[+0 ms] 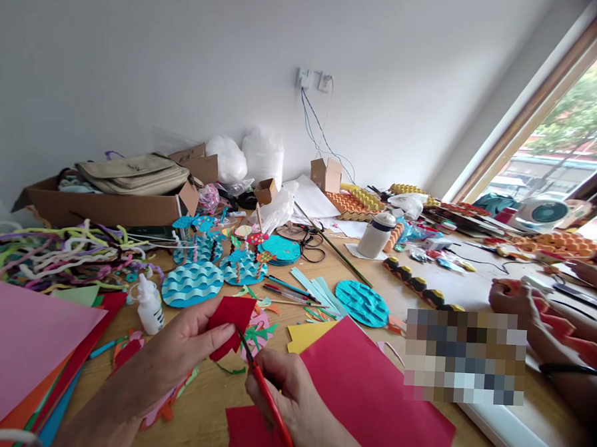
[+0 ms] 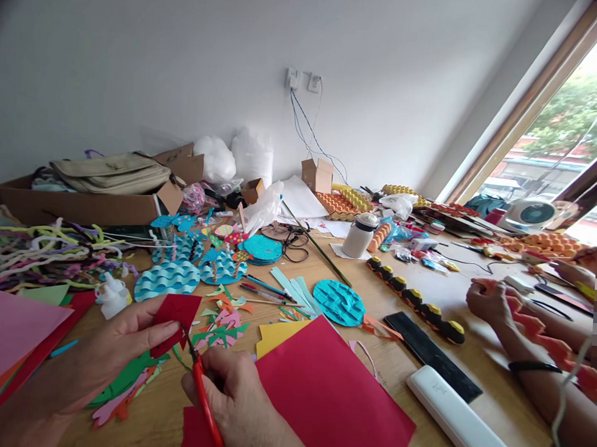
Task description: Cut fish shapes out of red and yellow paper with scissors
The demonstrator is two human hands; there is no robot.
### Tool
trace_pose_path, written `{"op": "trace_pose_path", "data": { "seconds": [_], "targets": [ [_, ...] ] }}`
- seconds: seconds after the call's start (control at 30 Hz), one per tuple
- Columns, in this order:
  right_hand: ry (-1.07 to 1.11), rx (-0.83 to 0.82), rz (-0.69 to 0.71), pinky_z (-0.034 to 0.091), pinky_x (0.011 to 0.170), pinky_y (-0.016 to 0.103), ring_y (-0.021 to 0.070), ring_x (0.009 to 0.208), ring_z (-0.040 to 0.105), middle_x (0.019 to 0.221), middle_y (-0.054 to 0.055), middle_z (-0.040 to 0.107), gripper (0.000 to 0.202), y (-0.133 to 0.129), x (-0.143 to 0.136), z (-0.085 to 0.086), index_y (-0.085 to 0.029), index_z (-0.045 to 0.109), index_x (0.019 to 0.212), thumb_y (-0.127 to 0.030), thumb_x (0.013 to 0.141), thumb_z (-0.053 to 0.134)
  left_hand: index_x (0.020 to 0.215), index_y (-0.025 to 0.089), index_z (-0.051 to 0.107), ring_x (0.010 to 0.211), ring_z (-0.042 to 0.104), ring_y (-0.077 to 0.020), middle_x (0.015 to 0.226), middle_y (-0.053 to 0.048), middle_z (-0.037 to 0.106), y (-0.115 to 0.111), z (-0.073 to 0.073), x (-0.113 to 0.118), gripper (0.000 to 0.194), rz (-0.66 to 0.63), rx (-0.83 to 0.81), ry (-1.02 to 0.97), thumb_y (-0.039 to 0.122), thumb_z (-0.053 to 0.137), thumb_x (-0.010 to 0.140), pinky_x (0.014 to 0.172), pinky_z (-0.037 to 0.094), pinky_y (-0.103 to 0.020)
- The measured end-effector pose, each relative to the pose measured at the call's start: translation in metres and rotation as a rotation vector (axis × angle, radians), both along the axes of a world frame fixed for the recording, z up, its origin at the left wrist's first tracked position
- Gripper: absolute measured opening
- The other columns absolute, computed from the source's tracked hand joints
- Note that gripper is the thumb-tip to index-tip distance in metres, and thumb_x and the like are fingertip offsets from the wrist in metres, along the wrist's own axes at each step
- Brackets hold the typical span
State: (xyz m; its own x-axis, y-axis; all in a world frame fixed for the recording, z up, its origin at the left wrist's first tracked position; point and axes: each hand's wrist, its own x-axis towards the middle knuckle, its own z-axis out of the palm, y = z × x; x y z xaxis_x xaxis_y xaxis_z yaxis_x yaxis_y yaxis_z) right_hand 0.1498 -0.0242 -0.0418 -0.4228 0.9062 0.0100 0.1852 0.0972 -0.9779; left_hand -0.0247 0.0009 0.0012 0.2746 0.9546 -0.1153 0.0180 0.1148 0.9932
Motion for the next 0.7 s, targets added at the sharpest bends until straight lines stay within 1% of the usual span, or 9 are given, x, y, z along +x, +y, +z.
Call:
{"op": "trace_pose_path", "data": {
  "seconds": [0.1,0.23,0.43,0.5,0.6,0.7],
  "targets": [
    [-0.022,0.001,-0.002,0.019,0.045,0.021,0.0076,0.052,0.025,0.053,-0.006,0.030,0.028,-0.0006,-0.0003,0.0014,-0.018,0.036,0.059,-0.027,0.083,0.048,0.106,0.024,0.068,0.080,0.065,-0.0211,0.076,-0.001,0.075,0.0002,0.0008,-0.0007,0.031,-0.002,0.010,0.026,0.033,0.063,0.077,0.069,0.047,-0.026],
    [-0.026,0.000,-0.006,0.019,0.046,0.020,0.0074,0.052,0.025,0.054,-0.006,0.029,0.028,-0.0005,-0.0001,0.0001,-0.018,0.035,0.060,-0.027,0.082,0.048,0.105,0.023,0.067,0.079,0.066,-0.0195,0.084,-0.002,0.076,0.0011,0.0014,0.0000,0.030,-0.007,0.009,0.037,0.033,0.062,0.077,0.064,0.047,-0.024],
    [-0.020,0.038,-0.010,0.018,0.045,0.021,0.0074,0.053,0.023,0.055,-0.007,0.027,0.027,0.0003,0.0007,-0.0027,-0.019,0.033,0.060,-0.022,0.081,0.049,0.102,0.024,0.069,0.083,0.065,-0.0209,0.093,-0.003,0.076,0.0003,0.0018,0.0004,0.027,-0.004,0.005,0.033,0.033,0.063,0.077,0.069,0.047,-0.026],
    [-0.027,0.060,-0.014,0.019,0.045,0.021,0.0073,0.053,0.023,0.056,-0.007,0.027,0.027,0.0002,0.0002,-0.0028,-0.019,0.033,0.059,-0.021,0.081,0.049,0.104,0.024,0.068,0.083,0.065,-0.0202,0.094,-0.002,0.076,0.0010,-0.0006,-0.0007,0.028,-0.011,0.015,0.033,0.034,0.062,0.078,0.069,0.047,-0.025],
    [-0.040,0.074,-0.014,0.019,0.045,0.021,0.0073,0.053,0.022,0.056,-0.007,0.026,0.028,-0.0001,-0.0007,-0.0023,-0.019,0.032,0.059,-0.021,0.081,0.049,0.109,0.025,0.067,0.083,0.065,-0.0201,0.090,-0.002,0.076,0.0019,-0.0041,-0.0032,0.032,-0.020,0.018,0.027,0.034,0.063,0.078,0.069,0.046,-0.025],
    [-0.043,0.071,-0.016,0.018,0.045,0.021,0.0074,0.053,0.022,0.056,-0.007,0.025,0.028,-0.0002,-0.0004,-0.0019,-0.019,0.032,0.060,-0.021,0.082,0.049,0.113,0.026,0.064,0.085,0.064,-0.0197,0.092,-0.001,0.075,0.0014,-0.0042,-0.0040,0.036,-0.016,0.003,0.021,0.033,0.063,0.078,0.071,0.046,-0.025]
  ]
}}
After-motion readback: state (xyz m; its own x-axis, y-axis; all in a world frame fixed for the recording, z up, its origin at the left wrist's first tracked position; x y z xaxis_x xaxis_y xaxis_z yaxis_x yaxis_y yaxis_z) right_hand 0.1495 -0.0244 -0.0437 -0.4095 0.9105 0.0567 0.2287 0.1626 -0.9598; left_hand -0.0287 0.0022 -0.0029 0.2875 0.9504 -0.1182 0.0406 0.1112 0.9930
